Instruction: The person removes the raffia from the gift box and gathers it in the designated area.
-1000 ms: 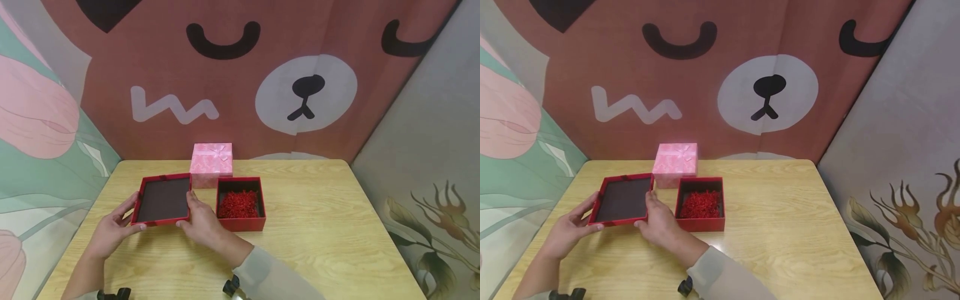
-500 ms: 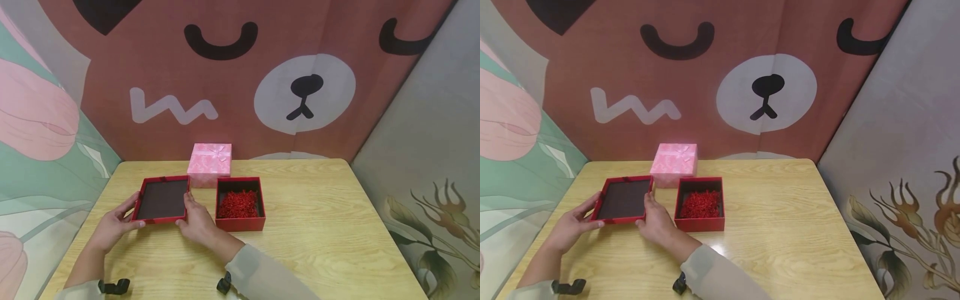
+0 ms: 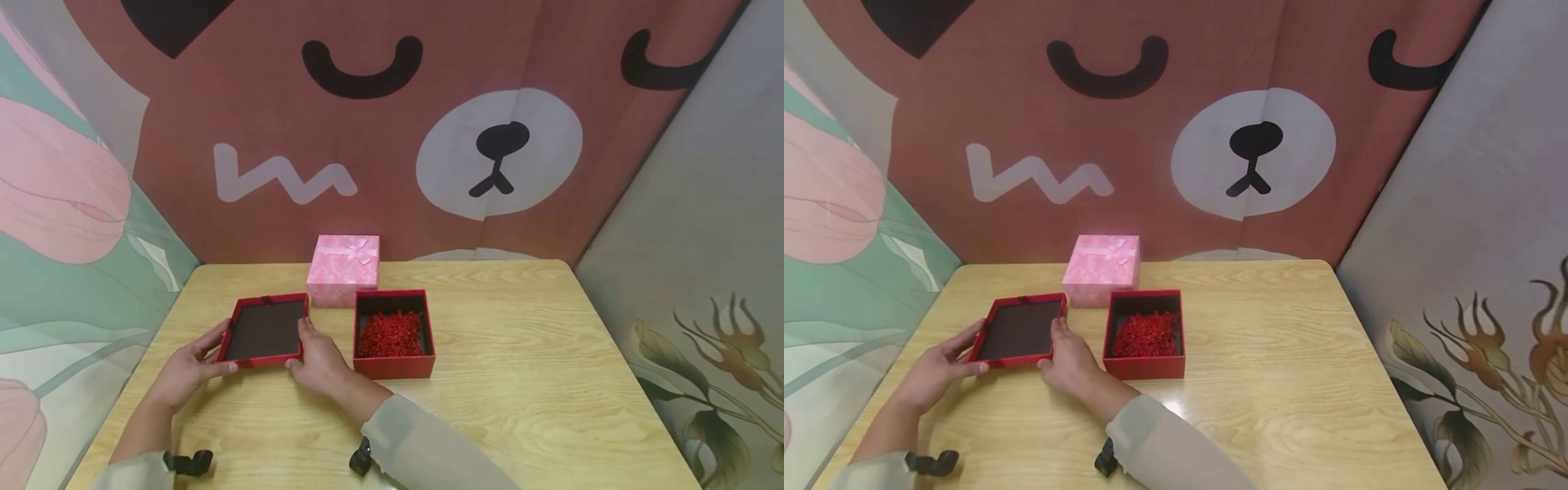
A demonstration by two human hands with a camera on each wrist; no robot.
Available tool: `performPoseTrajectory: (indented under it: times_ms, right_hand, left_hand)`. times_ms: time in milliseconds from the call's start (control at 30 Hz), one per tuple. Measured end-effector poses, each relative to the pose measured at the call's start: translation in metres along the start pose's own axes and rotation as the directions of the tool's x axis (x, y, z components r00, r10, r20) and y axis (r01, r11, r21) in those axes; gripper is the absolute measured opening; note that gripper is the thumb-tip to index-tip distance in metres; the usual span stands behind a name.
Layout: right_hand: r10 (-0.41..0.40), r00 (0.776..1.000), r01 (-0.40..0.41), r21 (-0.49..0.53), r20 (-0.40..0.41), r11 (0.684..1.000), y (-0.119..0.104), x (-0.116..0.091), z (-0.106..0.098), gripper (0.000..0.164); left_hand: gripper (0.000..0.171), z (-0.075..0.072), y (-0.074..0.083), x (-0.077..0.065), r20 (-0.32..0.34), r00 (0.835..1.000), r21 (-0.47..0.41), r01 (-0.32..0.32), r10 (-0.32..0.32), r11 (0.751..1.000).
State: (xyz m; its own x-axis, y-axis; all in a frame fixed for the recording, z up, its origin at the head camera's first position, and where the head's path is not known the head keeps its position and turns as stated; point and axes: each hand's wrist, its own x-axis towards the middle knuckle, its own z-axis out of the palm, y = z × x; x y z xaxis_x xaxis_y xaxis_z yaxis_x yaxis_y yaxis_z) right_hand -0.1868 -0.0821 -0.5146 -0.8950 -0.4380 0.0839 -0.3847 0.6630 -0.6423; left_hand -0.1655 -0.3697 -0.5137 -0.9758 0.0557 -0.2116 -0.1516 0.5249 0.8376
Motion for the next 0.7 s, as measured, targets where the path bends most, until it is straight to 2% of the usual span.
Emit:
performPoseTrajectory:
  times_ms: [200, 367, 533, 700]
  right_hand:
    - [0.056, 0.998, -0.056, 0.004, 0.011, 0.998, 0.004, 0.008, 0.006, 0.081]
    - [0.078, 0.997, -0.078, 0.007, -0.004, 0.997, 0.007, 0.015, 0.010, 0.078]
    - [0.087, 0.996, -0.086, 0.028, -0.025, 0.996, 0.006, 0.022, 0.013, 0.076]
    - [0.117, 0.990, -0.115, 0.030, -0.074, 0.993, 0.004, 0.027, 0.018, 0.073]
  left_hand:
    - [0.105, 0.000, -0.003, 0.011, 0.013, 1.000, 0.048, 0.021, -0.022, 0.999]
    - [0.106, 0.000, -0.006, 0.021, 0.025, 1.000, 0.025, 0.014, -0.015, 1.000]
    - [0.105, -0.003, -0.011, 0.030, 0.036, 0.999, -0.044, -0.013, 0.015, 0.999]
    - [0.106, -0.005, -0.015, 0.037, 0.027, 1.000, -0.069, -0.012, 0.014, 0.998]
